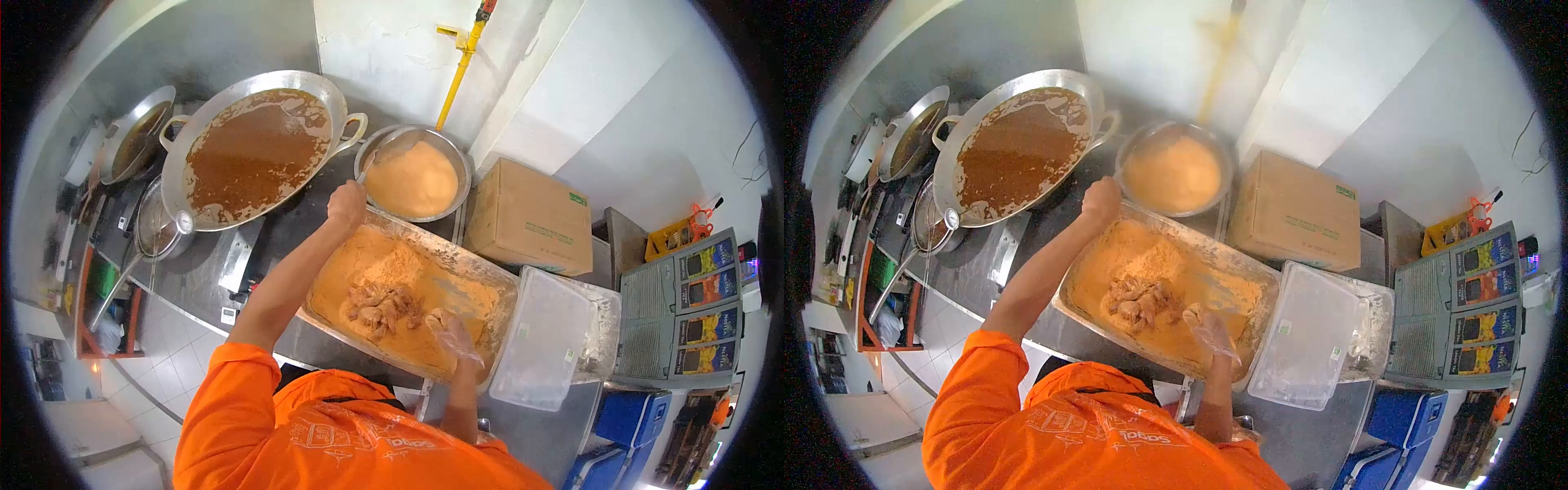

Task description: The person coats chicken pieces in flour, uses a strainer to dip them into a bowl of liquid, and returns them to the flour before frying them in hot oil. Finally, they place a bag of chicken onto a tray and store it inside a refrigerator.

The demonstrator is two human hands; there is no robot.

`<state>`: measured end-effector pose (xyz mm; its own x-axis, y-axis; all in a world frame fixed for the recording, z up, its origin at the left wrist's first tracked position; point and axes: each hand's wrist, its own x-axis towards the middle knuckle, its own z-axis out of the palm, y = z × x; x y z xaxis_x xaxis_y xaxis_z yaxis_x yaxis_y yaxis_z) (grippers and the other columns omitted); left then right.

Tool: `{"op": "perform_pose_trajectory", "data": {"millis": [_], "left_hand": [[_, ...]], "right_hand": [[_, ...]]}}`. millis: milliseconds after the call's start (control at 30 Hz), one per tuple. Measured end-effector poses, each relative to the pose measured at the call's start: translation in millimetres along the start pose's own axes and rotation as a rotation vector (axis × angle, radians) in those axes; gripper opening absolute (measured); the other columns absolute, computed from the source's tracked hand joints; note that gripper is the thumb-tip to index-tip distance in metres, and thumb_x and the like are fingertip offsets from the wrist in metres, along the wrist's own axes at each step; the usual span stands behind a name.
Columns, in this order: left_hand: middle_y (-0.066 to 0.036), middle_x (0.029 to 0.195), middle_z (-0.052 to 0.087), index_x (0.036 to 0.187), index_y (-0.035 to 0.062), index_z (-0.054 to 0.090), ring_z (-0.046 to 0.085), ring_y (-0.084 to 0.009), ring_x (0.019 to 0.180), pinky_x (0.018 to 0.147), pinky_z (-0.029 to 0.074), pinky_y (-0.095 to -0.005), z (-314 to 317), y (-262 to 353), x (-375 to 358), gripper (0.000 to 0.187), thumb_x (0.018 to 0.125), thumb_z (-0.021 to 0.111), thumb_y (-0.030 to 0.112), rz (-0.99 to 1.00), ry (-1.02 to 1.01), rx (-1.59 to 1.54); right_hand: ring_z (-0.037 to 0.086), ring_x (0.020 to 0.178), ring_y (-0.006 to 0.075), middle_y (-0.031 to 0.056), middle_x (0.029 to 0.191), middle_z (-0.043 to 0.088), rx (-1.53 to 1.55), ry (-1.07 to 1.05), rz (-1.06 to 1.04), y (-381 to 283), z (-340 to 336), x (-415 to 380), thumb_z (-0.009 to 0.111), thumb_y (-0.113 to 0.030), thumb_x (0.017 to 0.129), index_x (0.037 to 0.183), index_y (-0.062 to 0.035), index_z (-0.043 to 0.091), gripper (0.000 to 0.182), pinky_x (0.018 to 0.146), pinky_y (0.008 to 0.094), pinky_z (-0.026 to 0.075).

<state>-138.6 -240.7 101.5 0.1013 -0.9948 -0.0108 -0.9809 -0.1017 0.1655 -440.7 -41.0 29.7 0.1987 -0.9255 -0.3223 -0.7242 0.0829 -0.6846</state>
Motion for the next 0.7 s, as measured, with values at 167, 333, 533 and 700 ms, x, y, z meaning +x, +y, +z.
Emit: {"op": "perform_pose_trajectory", "data": {"millis": [167, 333, 533, 700], "left_hand": [[-0.019, 0.101, 0.069, 0.102, 0.0022, 0.066, 0.07, -0.0322, 0.092, 0.075, 0.059, -0.0375, 37, -17, 20, 0.017, 0.092, 0.053, 0.009, -0.18, -0.016, -0.006], [-0.019, 0.107, 0.069, 0.106, -0.0003, 0.068, 0.07, -0.0324, 0.093, 0.078, 0.058, -0.0374, 5, -22, 11, 0.024, 0.087, 0.057, 0.01, 0.021, -0.291, 0.132], [-0.023, 0.081, 0.069, 0.082, -0.0016, 0.073, 0.07, -0.0343, 0.077, 0.066, 0.056, -0.0424, -5, -38, 22, 0.02, 0.075, 0.06, 0.011, 0.42, -0.488, 0.211], [-0.02, 0.066, 0.065, 0.074, -0.0029, 0.07, 0.064, -0.0321, 0.059, 0.052, 0.049, -0.0417, 10, -36, 33, 0.022, 0.075, 0.058, 0.015, 0.243, -0.706, 0.007]], "right_hand": [[0.063, 0.084, 0.036, 0.0205, 0.087, 0.064, -0.064, -0.019, -0.036, 37, 19, 8, 0.058, -0.037, 0.09, 0.106, -0.0068, 0.059, 0.034, 0.075, 0.044, 0.048], [0.062, 0.082, 0.0363, 0.0196, 0.087, 0.064, -0.091, 0.003, 0.055, 1, -1, -5, 0.058, -0.038, 0.09, 0.105, -0.0059, 0.06, 0.036, 0.074, 0.0441, 0.048], [0.062, 0.081, 0.0373, 0.0205, 0.087, 0.064, 0.003, -0.047, -0.047, 28, 22, 14, 0.057, -0.031, 0.091, 0.103, -0.0057, 0.06, 0.029, 0.074, 0.0431, 0.049], [0.062, 0.079, 0.037, 0.0196, 0.085, 0.064, 0.007, 0.013, -0.087, 14, 26, 15, 0.057, -0.031, 0.091, 0.101, -0.0056, 0.061, 0.028, 0.071, 0.0421, 0.049]]}}
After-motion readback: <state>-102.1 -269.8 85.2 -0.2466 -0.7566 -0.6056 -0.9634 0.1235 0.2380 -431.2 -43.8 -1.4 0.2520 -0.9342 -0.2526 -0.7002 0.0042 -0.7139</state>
